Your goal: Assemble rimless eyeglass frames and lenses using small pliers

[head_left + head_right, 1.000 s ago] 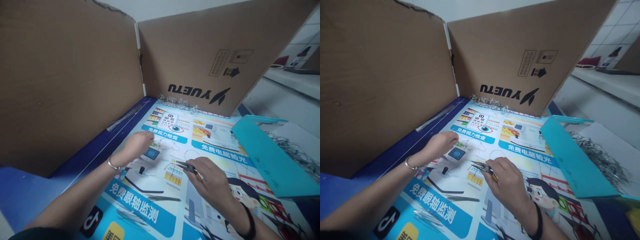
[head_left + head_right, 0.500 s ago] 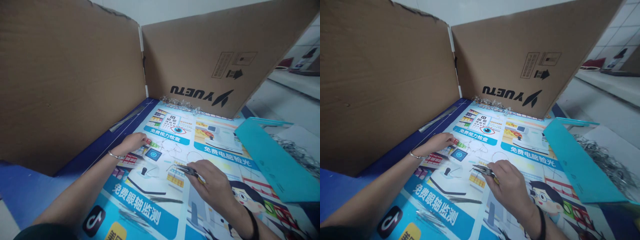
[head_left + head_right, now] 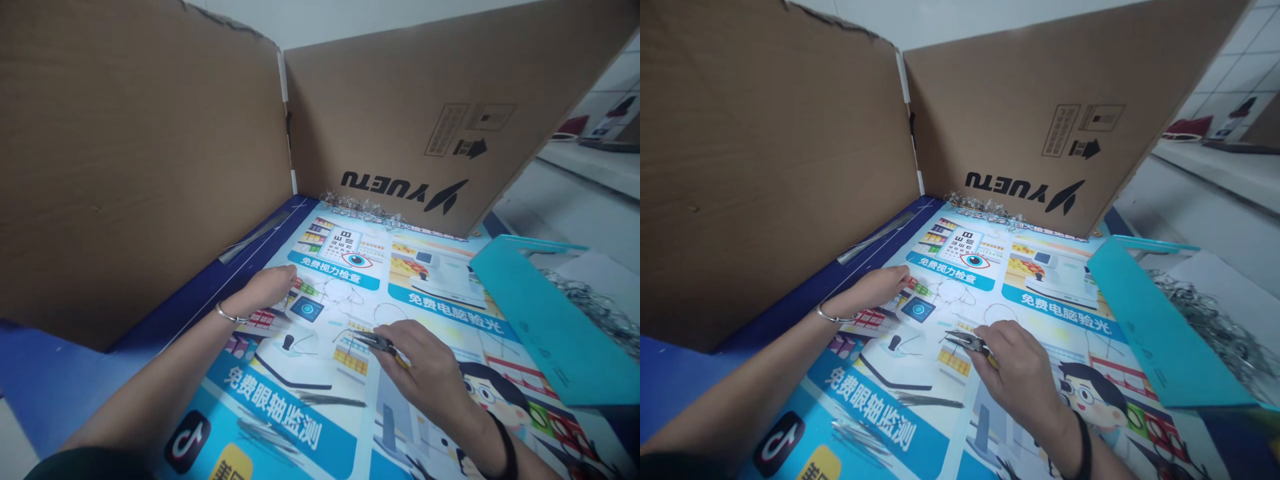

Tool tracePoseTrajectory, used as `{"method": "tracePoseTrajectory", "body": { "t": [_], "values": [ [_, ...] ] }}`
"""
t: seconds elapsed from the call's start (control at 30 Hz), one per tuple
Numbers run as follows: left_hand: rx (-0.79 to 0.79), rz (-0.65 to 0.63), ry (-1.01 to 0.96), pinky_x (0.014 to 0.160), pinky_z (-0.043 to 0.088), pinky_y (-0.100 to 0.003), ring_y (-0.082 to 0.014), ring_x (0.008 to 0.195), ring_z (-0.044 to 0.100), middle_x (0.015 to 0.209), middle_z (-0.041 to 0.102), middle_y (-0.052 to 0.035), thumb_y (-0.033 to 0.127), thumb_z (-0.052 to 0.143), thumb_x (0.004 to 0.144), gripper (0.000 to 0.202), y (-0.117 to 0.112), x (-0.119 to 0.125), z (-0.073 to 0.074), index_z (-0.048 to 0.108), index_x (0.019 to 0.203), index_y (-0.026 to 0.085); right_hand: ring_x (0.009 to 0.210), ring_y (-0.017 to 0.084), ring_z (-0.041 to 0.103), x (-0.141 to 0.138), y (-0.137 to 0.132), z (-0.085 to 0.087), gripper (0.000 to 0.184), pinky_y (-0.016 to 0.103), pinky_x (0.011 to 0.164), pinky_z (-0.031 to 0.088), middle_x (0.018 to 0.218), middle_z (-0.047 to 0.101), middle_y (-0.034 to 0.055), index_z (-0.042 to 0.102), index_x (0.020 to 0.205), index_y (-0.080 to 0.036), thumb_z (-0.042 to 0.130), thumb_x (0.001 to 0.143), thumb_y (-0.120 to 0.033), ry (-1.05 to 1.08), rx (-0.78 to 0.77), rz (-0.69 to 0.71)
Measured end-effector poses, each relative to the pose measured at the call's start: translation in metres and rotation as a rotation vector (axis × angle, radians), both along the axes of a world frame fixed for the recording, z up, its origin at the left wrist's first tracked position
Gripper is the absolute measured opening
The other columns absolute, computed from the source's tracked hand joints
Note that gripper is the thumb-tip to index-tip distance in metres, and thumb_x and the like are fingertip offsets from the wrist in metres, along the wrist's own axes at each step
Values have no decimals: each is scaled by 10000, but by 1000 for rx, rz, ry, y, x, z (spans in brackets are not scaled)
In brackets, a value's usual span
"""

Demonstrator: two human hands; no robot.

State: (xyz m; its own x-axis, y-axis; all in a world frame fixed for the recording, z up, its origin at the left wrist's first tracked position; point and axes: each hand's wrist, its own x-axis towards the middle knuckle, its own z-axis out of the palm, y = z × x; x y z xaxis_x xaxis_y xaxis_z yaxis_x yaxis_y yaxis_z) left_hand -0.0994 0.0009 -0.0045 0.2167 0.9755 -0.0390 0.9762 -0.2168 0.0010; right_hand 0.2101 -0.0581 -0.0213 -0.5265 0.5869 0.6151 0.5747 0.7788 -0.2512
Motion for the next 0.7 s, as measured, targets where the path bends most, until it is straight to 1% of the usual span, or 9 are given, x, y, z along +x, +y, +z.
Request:
{"method": "tracePoseTrajectory", "body": {
  "t": [0.13,0.2,0.33,0.4,0.47,0.53,0.63,0.7],
  "values": [
    [10,-97,-12,689,432,-267,-186,828,613,930,651,-76,249,336,913,289,-2,2,5,616,934,182,822,201,584,0,0,0,186,335,715,490,867,626,80,599,999,-171,560,832,-244,-5,-5,-5],
    [11,-133,-10,696,434,-265,-186,847,610,945,650,-72,229,365,894,280,-3,3,5,642,904,187,813,200,586,0,0,1,186,333,706,492,863,629,78,598,999,-174,555,834,-248,-12,-12,-5],
    [24,-74,-58,710,440,-262,-184,868,615,960,666,-71,211,374,887,281,-2,3,2,653,888,179,813,199,589,-1,0,1,180,331,705,493,862,631,78,604,991,-179,552,835,-254,-11,-5,-11],
    [16,-81,-81,730,441,-263,-185,888,618,977,672,-65,220,391,886,266,-3,2,3,653,922,192,817,201,587,0,0,1,183,335,709,492,866,627,82,603,995,-176,549,837,-251,-16,-13,-11],
    [-9,-115,-56,727,441,-263,-191,896,619,980,672,-61,225,436,864,232,-4,1,6,653,943,209,819,202,584,0,0,1,188,339,711,489,868,623,85,599,1002,-169,548,837,-244,-22,-25,-7],
    [-29,-130,8,687,440,-264,-203,868,624,949,675,-64,214,473,835,202,-6,2,11,657,918,215,819,203,582,-1,0,1,186,340,710,488,864,621,86,599,999,-163,552,833,-233,-25,-31,-2],
    [-40,-101,75,635,433,-269,-214,803,631,885,679,-70,182,486,805,181,-9,4,18,659,852,206,814,202,583,-1,1,0,186,339,702,489,864,623,85,604,993,-161,555,829,-235,-21,-23,-5],
    [-37,-89,70,640,435,-276,-217,786,633,874,681,-72,176,495,795,178,-11,4,21,660,857,205,810,201,587,-1,1,-1,190,337,699,492,865,627,83,607,993,-164,553,829,-242,-22,-15,-5]
  ]
}}
